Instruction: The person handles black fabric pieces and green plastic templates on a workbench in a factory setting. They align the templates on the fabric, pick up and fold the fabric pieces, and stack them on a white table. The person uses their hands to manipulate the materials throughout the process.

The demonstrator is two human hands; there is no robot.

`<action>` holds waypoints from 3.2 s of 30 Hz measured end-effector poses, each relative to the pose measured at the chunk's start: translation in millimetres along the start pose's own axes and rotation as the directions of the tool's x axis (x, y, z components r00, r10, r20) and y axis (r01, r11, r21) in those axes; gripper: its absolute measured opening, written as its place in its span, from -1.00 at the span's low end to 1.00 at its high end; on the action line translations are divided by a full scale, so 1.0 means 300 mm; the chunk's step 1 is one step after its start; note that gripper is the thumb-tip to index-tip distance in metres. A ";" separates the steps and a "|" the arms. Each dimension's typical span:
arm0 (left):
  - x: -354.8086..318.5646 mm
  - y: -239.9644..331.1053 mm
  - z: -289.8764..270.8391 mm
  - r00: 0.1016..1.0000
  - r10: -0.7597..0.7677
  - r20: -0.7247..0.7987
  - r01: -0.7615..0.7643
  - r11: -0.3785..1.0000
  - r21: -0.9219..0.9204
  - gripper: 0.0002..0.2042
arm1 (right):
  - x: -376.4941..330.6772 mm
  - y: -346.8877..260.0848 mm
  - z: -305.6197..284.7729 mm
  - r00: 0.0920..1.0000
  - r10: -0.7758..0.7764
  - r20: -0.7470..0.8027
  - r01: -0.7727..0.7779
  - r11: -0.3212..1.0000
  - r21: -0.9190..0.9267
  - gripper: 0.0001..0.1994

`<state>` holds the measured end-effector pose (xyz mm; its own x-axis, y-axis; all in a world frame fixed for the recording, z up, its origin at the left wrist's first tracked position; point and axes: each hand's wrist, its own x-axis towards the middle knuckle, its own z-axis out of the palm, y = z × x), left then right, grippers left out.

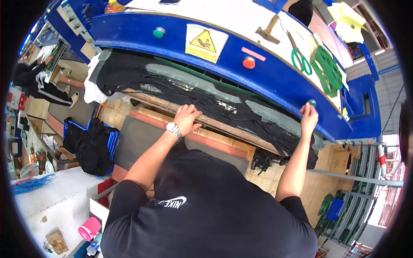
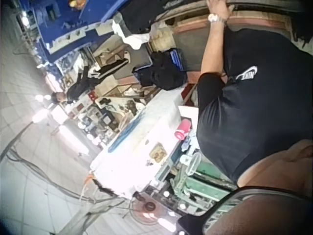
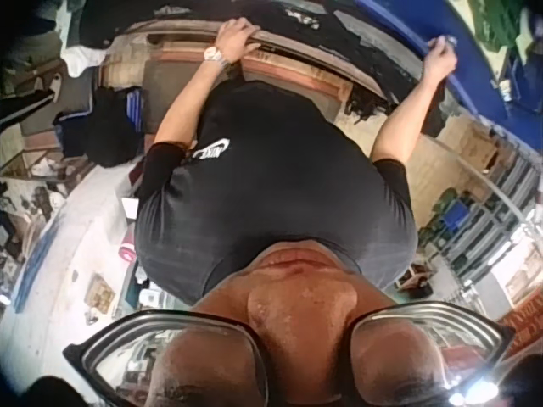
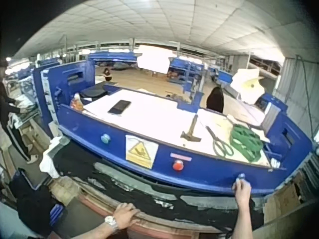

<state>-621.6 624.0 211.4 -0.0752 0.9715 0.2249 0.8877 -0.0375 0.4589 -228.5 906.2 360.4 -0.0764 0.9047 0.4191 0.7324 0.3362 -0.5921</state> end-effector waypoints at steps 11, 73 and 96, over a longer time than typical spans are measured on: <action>0.268 -0.034 -0.028 0.995 -0.020 0.095 0.013 0.997 0.070 -0.51 | -0.418 -0.037 0.193 0.869 -0.108 0.482 0.261 0.929 -0.262 -0.56; 0.237 0.260 0.172 0.941 -0.083 0.328 -0.024 0.951 0.309 -0.60 | -0.882 0.024 -0.171 0.514 -0.211 0.831 0.382 0.924 -0.001 -0.06; -0.212 0.101 -0.646 0.970 -0.240 0.048 0.231 0.831 -0.507 -0.77 | -0.399 -0.240 0.264 -0.201 -0.283 0.938 -0.208 0.948 0.241 -0.84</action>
<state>-677.9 515.7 377.7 -0.2644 0.9621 0.0669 0.4896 0.0741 0.8688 -325.7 794.3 298.4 -0.8264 -0.0317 -0.5621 0.5467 0.1934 -0.8147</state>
